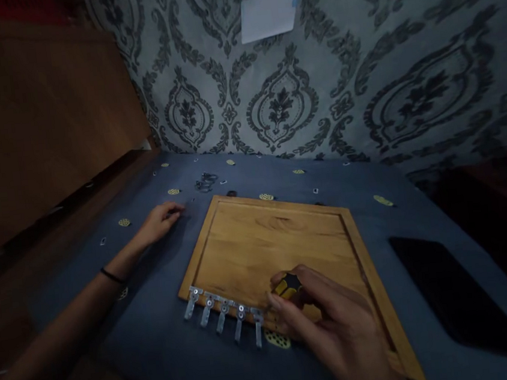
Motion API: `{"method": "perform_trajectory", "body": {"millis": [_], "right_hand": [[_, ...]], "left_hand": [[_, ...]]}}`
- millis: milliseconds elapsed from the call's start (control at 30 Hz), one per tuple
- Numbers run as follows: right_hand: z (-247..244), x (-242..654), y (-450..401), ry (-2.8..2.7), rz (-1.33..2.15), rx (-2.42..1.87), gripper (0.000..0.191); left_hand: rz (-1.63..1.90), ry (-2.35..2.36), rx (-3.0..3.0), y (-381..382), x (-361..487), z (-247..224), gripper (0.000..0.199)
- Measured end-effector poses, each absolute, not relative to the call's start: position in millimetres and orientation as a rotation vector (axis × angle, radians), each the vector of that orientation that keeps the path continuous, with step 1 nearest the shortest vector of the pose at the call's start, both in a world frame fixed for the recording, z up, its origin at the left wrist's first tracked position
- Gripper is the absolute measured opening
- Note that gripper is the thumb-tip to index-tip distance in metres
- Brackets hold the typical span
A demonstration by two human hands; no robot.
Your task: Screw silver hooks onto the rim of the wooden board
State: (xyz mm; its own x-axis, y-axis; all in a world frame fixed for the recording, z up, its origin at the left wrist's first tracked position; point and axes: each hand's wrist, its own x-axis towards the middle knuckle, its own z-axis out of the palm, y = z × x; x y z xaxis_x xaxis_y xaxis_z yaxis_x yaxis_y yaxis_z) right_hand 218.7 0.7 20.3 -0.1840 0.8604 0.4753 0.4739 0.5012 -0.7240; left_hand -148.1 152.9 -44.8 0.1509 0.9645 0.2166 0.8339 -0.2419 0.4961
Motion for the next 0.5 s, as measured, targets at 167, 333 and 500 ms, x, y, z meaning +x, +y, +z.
{"method": "perform_trajectory", "body": {"millis": [167,333,500], "right_hand": [[16,223,2,-1.802,0.559,-1.193,0.04],[8,230,0,-1.761,0.546,-1.201,0.041],[9,228,-3,-1.735,0.56,-1.251,0.044]], "left_hand": [[0.764,1.811,2.208,193,-139,-65,0.037],[0.781,1.865,2.246,208,-135,-77,0.037],[0.767,1.873,2.285,206,-136,-80,0.038]]}}
